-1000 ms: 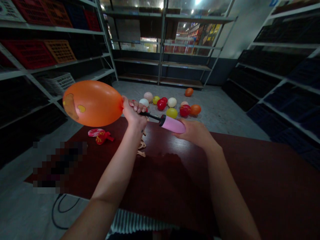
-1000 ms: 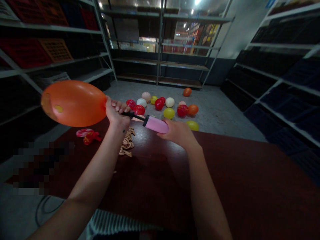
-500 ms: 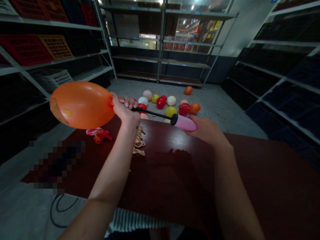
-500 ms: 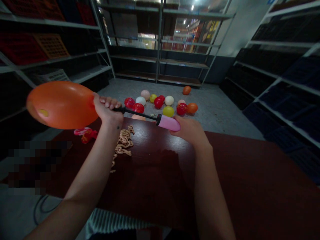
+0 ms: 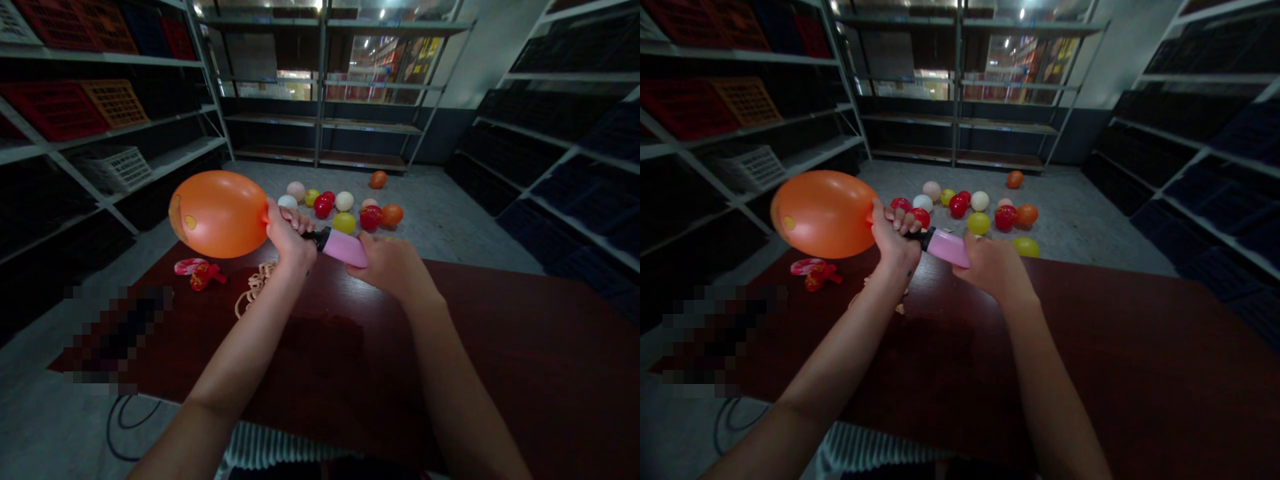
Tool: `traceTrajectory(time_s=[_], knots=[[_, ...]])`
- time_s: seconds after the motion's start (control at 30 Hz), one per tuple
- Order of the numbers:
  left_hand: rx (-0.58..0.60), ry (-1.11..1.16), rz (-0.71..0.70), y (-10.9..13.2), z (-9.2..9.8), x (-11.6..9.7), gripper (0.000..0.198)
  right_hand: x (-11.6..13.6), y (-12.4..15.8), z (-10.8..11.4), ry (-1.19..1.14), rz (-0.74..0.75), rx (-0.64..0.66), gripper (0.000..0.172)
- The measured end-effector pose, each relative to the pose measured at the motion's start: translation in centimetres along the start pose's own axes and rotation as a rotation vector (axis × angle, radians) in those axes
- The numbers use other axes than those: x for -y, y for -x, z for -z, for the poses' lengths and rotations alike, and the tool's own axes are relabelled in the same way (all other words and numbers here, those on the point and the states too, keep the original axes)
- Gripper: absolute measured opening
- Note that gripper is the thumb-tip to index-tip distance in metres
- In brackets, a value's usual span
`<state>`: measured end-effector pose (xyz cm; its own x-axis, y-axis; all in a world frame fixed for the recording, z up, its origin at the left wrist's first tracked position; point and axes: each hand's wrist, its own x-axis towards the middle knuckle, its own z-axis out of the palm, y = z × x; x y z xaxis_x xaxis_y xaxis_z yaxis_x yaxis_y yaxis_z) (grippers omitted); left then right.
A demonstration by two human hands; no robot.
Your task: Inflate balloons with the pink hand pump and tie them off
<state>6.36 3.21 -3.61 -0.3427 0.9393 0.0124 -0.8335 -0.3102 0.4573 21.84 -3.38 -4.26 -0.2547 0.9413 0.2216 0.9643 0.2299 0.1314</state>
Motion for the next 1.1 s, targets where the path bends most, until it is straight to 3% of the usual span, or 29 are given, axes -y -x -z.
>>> traceTrajectory(time_s=[0.17,0.37,0.8,1.1], knots=[[-0.030,-0.014,0.059,-0.5,-0.2,-0.8,0.058,0.0,-0.2,-0.3,-0.103,0.024,-0.023,0.045],[0.045,0.025,0.011,-1.6,0.0,-1.8,0.060,-0.8,-0.3,-0.3,-0.187,0.012,-0.037,0.048],[-0.026,0.056,-0.082,-4.6,1.2,-5.5,0.059,-5.8,0.1,-1.8,-0.233,-0.032,-0.022,0.045],[-0.050,0.061,-0.148,-3.2,0.5,-4.0,0.058,-5.4,0.3,-1.3,-0.150,-0.040,-0.009,0.034]])
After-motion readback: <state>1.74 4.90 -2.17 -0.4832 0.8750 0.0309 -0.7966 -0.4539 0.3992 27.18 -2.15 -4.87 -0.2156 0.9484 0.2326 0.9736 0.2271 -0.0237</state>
